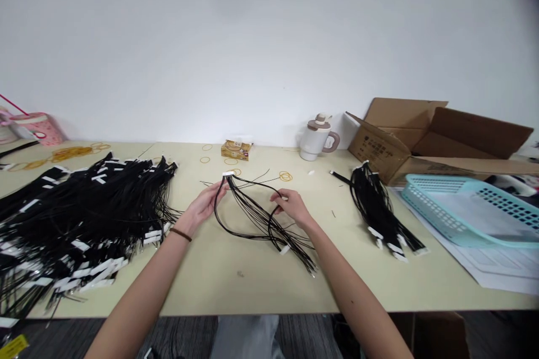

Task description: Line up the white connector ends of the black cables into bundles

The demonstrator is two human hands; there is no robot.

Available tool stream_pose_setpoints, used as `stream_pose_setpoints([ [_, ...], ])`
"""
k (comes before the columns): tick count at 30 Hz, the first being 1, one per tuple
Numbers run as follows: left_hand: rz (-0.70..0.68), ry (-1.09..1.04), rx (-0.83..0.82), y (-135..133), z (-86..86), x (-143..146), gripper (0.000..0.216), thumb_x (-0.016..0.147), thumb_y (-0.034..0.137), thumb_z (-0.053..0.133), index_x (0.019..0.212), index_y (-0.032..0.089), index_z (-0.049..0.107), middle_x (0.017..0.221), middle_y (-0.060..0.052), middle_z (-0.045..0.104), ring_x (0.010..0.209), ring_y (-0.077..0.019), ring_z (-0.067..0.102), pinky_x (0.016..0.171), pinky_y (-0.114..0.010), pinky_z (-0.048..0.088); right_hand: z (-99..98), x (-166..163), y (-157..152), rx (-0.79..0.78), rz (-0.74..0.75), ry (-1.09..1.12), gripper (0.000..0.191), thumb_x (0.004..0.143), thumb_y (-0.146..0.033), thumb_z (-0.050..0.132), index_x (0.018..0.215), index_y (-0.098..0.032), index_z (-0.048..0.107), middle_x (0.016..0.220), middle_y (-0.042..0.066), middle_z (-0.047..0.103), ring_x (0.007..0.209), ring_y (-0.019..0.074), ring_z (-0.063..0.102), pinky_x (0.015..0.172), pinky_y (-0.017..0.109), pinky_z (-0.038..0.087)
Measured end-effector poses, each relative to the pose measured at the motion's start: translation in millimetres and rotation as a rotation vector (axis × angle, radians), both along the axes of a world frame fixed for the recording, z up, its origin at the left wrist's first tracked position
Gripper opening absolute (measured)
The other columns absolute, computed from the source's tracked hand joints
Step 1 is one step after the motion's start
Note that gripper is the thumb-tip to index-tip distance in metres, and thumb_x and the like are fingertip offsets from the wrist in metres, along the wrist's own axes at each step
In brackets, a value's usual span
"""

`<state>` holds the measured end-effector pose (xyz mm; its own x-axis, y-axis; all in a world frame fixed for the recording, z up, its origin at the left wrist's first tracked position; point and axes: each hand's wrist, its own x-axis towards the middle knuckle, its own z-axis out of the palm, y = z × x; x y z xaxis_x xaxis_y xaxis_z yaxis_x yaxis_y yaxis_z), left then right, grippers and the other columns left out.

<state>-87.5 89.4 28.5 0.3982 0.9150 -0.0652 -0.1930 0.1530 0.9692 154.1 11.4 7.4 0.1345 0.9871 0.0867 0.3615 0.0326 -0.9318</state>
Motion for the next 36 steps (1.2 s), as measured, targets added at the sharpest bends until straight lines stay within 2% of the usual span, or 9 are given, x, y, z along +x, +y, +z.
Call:
stream_pose_setpoints([
  [7, -0.263, -0.096, -0.034, -16.6, -6.4, 2.9, 0.028, 0.06, 0.009, 0.07, 0.088, 0.011, 0.065, 0.07, -0.001, 0.059, 0.063, -0.011, 0.052, 0.058, -0.022, 0.042, -0.7, -15.9, -3.3, -0.047, 0.105, 0.151, 0.015, 0.07, -0.023, 0.048, 0.078, -0.015, 0.058, 0.075, 0.003, 0.064, 0.052, 0.008, 0.054, 0.047, 0.019, 0.046],
  [10, -0.297, -0.195, 0.001, -24.1, -1.9, 8.6, 0.022, 0.061, 0.024, 0.072, 0.077, 0.011, 0.063, 0.084, -0.006, 0.061, 0.078, -0.017, 0.055, 0.076, -0.03, 0.043, -0.5, -23.0, -6.1, -0.05, 0.14, 0.151, 0.016, 0.07, -0.023, 0.049, 0.079, -0.015, 0.059, 0.073, 0.003, 0.064, 0.054, 0.0088, 0.055, 0.048, 0.019, 0.047],
  [13, -0.306, -0.304, 0.015, -27.9, 6.4, 14.0, 0.029, 0.067, 0.041, 0.065, 0.062, 0.015, 0.053, 0.074, -0.003, 0.058, 0.076, -0.017, 0.056, 0.082, -0.038, 0.042, 0.6, -22.3, -6.7, -0.019, 0.135, 0.096, 0.017, 0.072, -0.023, 0.049, 0.08, -0.014, 0.06, 0.074, 0.004, 0.064, 0.053, 0.0086, 0.056, 0.049, 0.019, 0.047],
  [17, -0.14, -0.358, 0.054, -27.2, 13.9, 17.1, 0.033, 0.077, 0.044, 0.052, 0.059, 0.018, 0.043, 0.05, 0.006, 0.035, 0.05, -0.0083, 0.044, 0.075, -0.033, 0.046, 5.9, -11.9, -5.1, 0.073, 0.075, -0.06, 0.018, 0.075, -0.022, 0.046, 0.08, -0.015, 0.062, 0.075, 0.003, 0.064, 0.048, 0.0087, 0.055, 0.05, 0.021, 0.045],
  [20, 0.023, -0.082, 0.269, -25.7, 13.1, 17.2, 0.036, 0.08, 0.048, 0.044, 0.06, 0.018, 0.042, 0.049, 0.008, 0.028, 0.042, -0.0064, 0.03, 0.06, -0.027, 0.045, 10.1, -1.5, -3.5, 0.186, -0.022, -0.207, 0.02, 0.075, -0.018, 0.044, 0.079, -0.018, 0.064, 0.08, 0.003, 0.064, 0.064, 0.0132, 0.058, 0.063, 0.026, 0.046],
  [24, 0.165, 0.198, 0.482, -22.3, 9.1, 12.1, 0.03, 0.078, 0.042, 0.05, 0.059, 0.018, 0.048, 0.049, 0.005, 0.035, 0.044, -0.0077, 0.03, 0.047, -0.021, 0.03, 11.7, 12.4, -3.0, 0.288, -0.165, -0.357, 0.027, 0.074, -0.011, 0.039, 0.084, -0.019, 0.063, 0.09, 0.005, 0.062, 0.085, 0.0176, 0.055, 0.075, 0.029, 0.043],
  [31, 0.293, 0.318, 0.643, -20.9, 13.3, -2.7, 0.015, 0.068, 0.021, 0.065, 0.058, 0.019, 0.054, 0.057, 0.002, 0.045, 0.053, -0.0096, 0.037, 0.052, -0.02, 0.027, 16.6, 19.0, -8.4, 0.32, -0.29, -0.481, 0.03, 0.076, -0.011, 0.037, 0.09, -0.021, 0.061, 0.097, 0.005, 0.06, 0.09, 0.0197, 0.052, 0.08, 0.033, 0.039],
  [33, 0.377, 0.337, 0.648, -24.8, 15.0, -1.2, 0.022, 0.067, 0.025, 0.066, 0.054, 0.018, 0.049, 0.054, 0.003, 0.041, 0.052, -0.0092, 0.035, 0.051, -0.02, 0.026, 16.7, 16.4, -8.4, 0.321, -0.318, -0.437, 0.03, 0.076, -0.013, 0.038, 0.096, -0.021, 0.06, 0.102, 0.007, 0.057, 0.098, 0.0216, 0.049, 0.084, 0.034, 0.037],
  [36, 0.447, 0.266, 0.481, -29.3, 13.0, 9.1, 0.036, 0.07, 0.036, 0.062, 0.049, 0.018, 0.039, 0.047, 0.005, 0.03, 0.046, -0.0077, 0.028, 0.045, -0.021, 0.023, 13.7, 9.4, -5.6, 0.261, -0.274, -0.111, 0.026, 0.079, -0.022, 0.042, 0.1, -0.019, 0.056, 0.104, 0.01, 0.055, 0.101, 0.022, 0.048, 0.086, 0.035, 0.038],
])
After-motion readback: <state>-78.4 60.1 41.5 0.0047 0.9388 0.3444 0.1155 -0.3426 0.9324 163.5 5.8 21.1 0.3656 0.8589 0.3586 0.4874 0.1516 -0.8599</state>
